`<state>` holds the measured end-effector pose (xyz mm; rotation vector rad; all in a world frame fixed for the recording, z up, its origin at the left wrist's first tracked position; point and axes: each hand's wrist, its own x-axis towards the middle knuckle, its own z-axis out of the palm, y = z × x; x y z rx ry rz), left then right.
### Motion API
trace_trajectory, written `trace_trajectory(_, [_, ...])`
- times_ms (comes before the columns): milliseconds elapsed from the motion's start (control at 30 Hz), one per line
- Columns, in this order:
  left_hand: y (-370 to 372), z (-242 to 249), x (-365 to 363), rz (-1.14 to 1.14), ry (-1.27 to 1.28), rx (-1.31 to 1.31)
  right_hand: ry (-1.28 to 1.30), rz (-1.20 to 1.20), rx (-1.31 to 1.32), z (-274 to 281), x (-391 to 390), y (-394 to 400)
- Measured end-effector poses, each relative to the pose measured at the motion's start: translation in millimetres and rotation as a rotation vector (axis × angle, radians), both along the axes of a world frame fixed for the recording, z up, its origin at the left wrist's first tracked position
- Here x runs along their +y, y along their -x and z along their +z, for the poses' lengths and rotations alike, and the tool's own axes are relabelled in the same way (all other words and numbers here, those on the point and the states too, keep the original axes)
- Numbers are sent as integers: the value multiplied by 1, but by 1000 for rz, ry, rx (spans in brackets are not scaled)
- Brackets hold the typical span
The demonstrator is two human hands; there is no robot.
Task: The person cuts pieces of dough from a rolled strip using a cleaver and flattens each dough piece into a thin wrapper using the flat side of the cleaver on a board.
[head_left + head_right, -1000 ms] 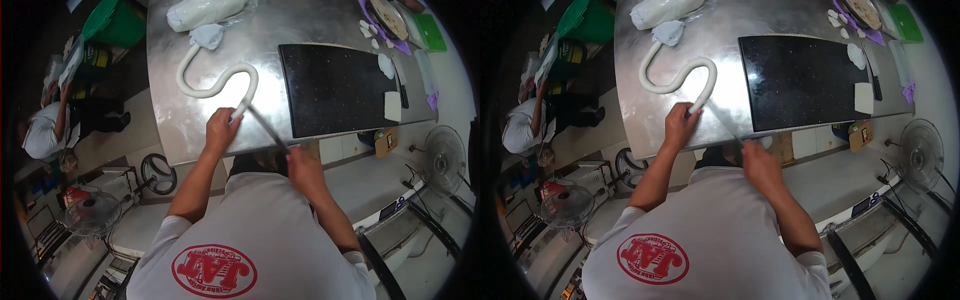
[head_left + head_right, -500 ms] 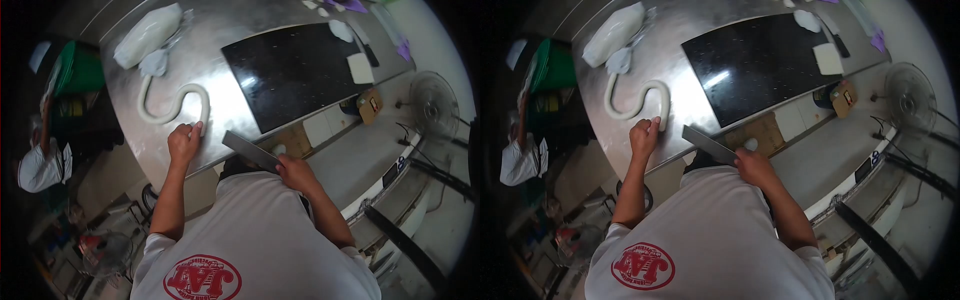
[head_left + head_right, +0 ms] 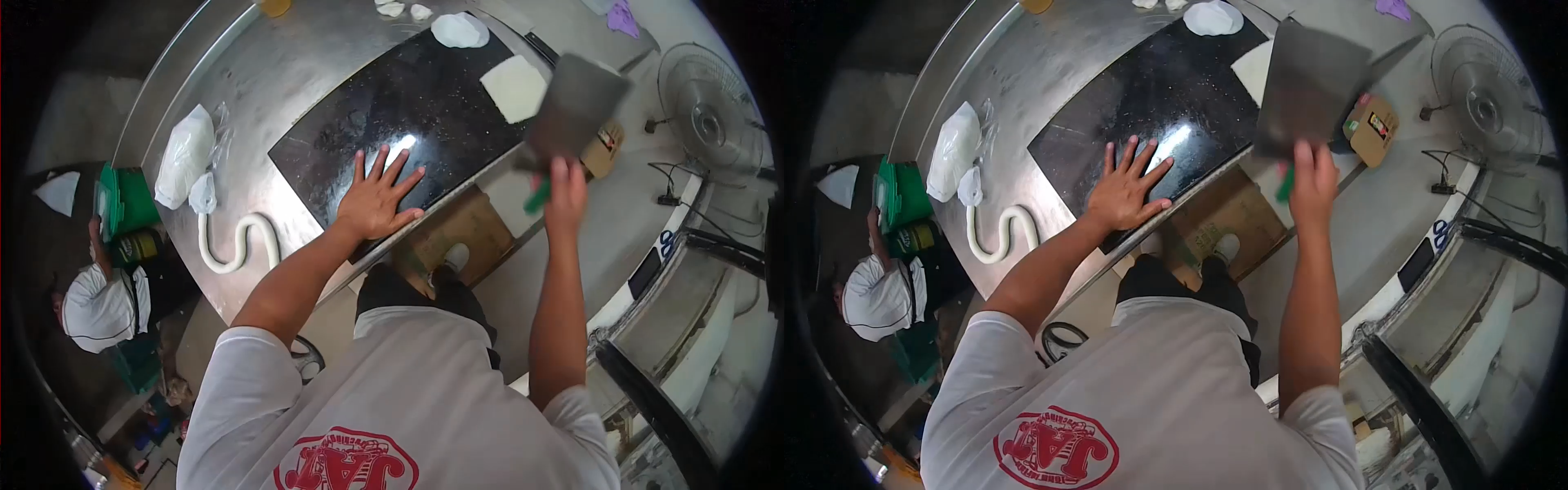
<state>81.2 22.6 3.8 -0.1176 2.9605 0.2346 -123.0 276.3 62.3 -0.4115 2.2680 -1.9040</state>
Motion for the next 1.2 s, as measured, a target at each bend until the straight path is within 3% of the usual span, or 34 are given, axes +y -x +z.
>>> trace_trajectory(67, [3,1,-1,-52,5,19,65,-19,-362,-57,-33,43])
trace_trajectory(100, [8,-2,-2,-48,2,36,79,-28,-359,-67,-36,51])
trace_trajectory(167, [16,-2,-7,-25,-28,69,-97,-34,-700,-72,-41,60])
trace_trajectory(200, [21,-1,-8,-34,-25,71,-90,-42,-698,-65,-40,50])
trace_trajectory(300, [14,2,-11,49,-314,166,-480,206,-612,-47,-27,-34])
trace_trajectory(333, [14,26,-12,-10,-180,106,-588,357,-630,-47,-23,-58])
trace_trajectory(400, [1,9,-20,-288,-186,99,-494,707,-284,-63,-16,-126])
trace_trajectory(467, [-19,-7,-23,-387,-199,47,-545,793,-202,-85,-27,-175])
trace_trajectory(567, [-11,-4,-31,-410,-206,-44,-695,742,-318,-69,-49,-159])
trace_trajectory(733, [54,-7,-52,-326,-75,159,-787,821,-518,-61,-80,-87])
trace_trajectory(800, [50,-7,-43,-347,-48,156,-823,798,-626,-59,-66,-100])
trace_trajectory(867, [26,-3,-34,-561,-145,20,-519,769,-322,-65,-36,-148])
trace_trajectory(900, [1,-17,-27,-684,-219,18,-517,783,-336,-74,-24,-178])
trace_trajectory(967, [-8,-17,-22,-739,-240,1,-708,637,37,-98,-12,-211])
trace_trajectory(1000, [-6,-20,-21,-746,-244,31,-718,630,19,-96,-18,-201])
trace_trajectory(1100, [32,-8,-37,-680,-179,72,-878,667,-471,-42,-57,-143])
trace_trajectory(1200, [74,-7,-55,-570,-97,142,-755,710,-450,-49,-76,-93])
